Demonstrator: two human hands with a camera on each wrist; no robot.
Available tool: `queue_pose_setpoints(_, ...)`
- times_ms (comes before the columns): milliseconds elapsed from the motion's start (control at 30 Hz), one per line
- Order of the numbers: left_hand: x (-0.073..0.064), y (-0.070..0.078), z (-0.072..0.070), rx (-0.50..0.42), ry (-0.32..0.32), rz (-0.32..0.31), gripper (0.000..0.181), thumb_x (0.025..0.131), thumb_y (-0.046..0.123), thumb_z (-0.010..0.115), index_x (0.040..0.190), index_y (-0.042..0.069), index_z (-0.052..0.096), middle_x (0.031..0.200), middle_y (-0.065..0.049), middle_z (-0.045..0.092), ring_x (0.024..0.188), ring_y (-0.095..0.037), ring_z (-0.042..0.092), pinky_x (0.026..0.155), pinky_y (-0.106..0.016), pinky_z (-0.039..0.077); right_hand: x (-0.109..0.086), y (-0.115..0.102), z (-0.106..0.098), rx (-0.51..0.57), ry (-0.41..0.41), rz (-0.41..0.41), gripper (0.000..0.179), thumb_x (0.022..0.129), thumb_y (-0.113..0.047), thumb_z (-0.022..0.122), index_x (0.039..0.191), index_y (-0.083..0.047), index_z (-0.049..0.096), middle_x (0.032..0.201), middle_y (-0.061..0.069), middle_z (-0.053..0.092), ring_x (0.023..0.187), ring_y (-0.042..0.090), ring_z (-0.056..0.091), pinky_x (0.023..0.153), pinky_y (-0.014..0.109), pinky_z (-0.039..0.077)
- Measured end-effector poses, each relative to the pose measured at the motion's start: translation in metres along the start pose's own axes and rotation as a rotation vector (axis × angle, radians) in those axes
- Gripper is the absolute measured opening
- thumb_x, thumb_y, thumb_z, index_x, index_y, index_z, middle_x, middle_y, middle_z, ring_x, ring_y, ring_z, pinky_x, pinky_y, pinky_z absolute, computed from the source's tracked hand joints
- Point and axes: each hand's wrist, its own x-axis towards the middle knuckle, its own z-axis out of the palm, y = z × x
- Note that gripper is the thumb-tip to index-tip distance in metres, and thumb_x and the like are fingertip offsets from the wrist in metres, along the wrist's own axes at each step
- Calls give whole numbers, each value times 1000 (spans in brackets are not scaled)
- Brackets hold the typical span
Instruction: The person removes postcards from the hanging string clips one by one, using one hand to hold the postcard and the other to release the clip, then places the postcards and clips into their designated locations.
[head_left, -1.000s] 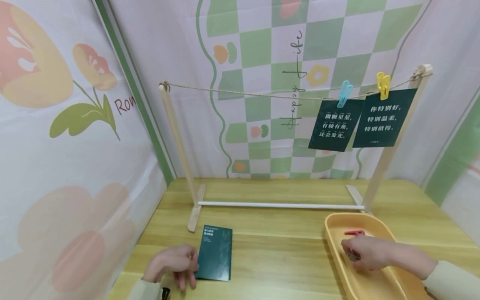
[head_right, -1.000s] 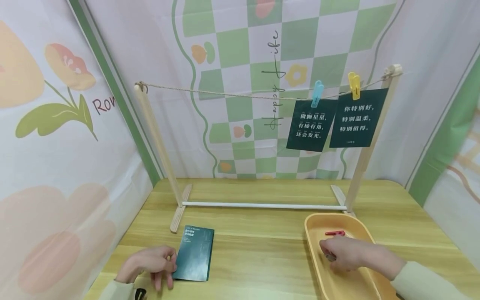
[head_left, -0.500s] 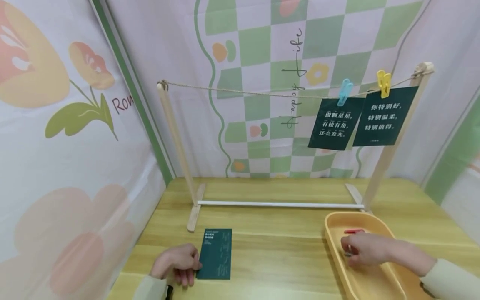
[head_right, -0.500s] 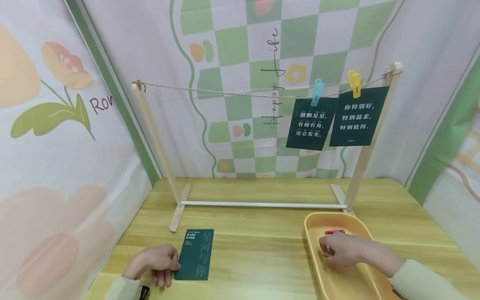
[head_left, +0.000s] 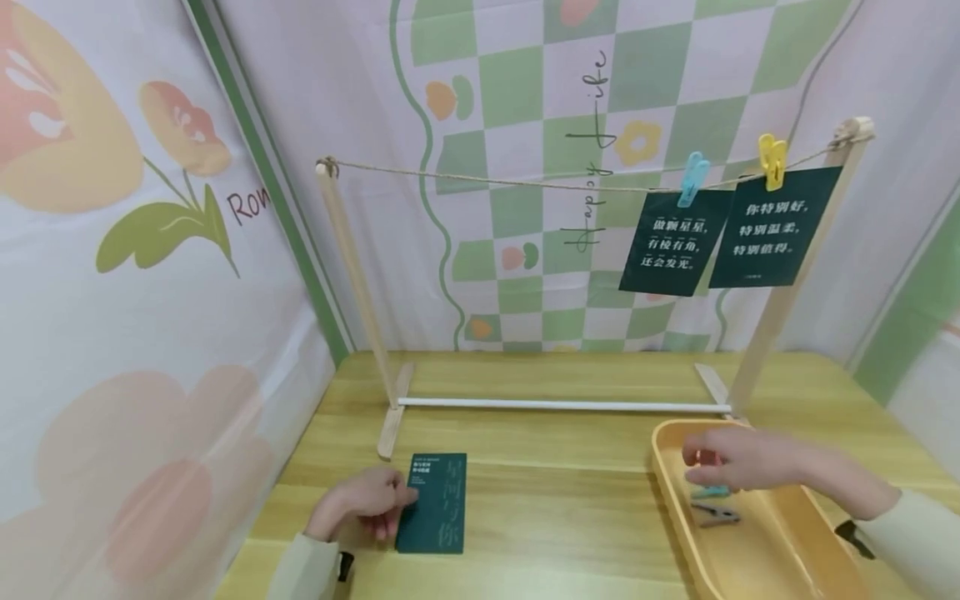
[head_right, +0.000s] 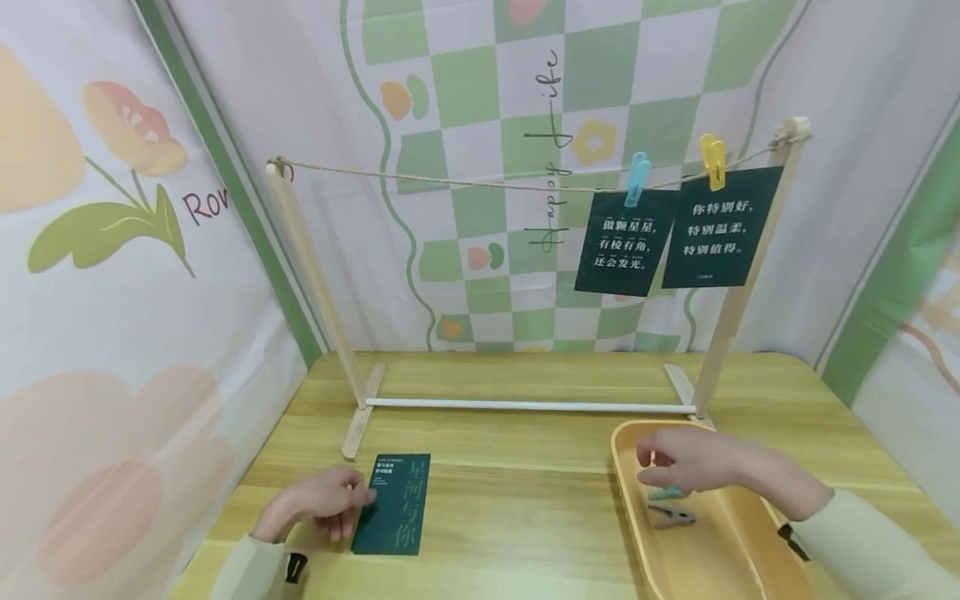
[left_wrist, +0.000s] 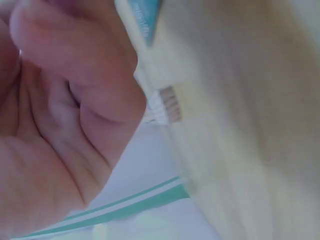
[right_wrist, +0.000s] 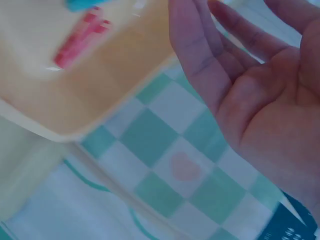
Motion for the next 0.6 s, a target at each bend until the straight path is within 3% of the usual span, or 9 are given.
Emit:
queue_pose_setpoints(100,6,10,-7,32,53,53,33,101,32,54,81,6,58,57,-2,62,45,-10,55,40,-20,36,2,-9,-15,68,7,-10,6,100,-15,56,95,-13,58,78,-14,58,63,-6,55,52,21,50)
queue_pose_setpoints(267,13,24,-18,65,115,121,34,101,33,53,86,4,60,61,-3,65,50,-13,59,40,-22,36,5,-21,-39,-21,123,14,5,99,-14,57,94,-14,60,76,-14,57,65,-6,52,55,21,48)
queue_pose_setpoints(433,15,35,-21,62,101,180,37,101,36,53,91,1,60,70,-5,68,58,-18,64,43,-25,41,5,-35,-54,-208,331,21,9,96,-14,62,91,-22,61,71,-20,53,60,-7,48,53,20,43)
queue_pose_setpoints(600,17,46,-22,64,86,304,34,102,34,51,91,4,62,79,-6,70,66,-20,68,52,-34,51,9,-53,-70,-311,558,-59,19,90,-6,67,89,-25,64,66,-24,54,56,-8,47,50,18,42)
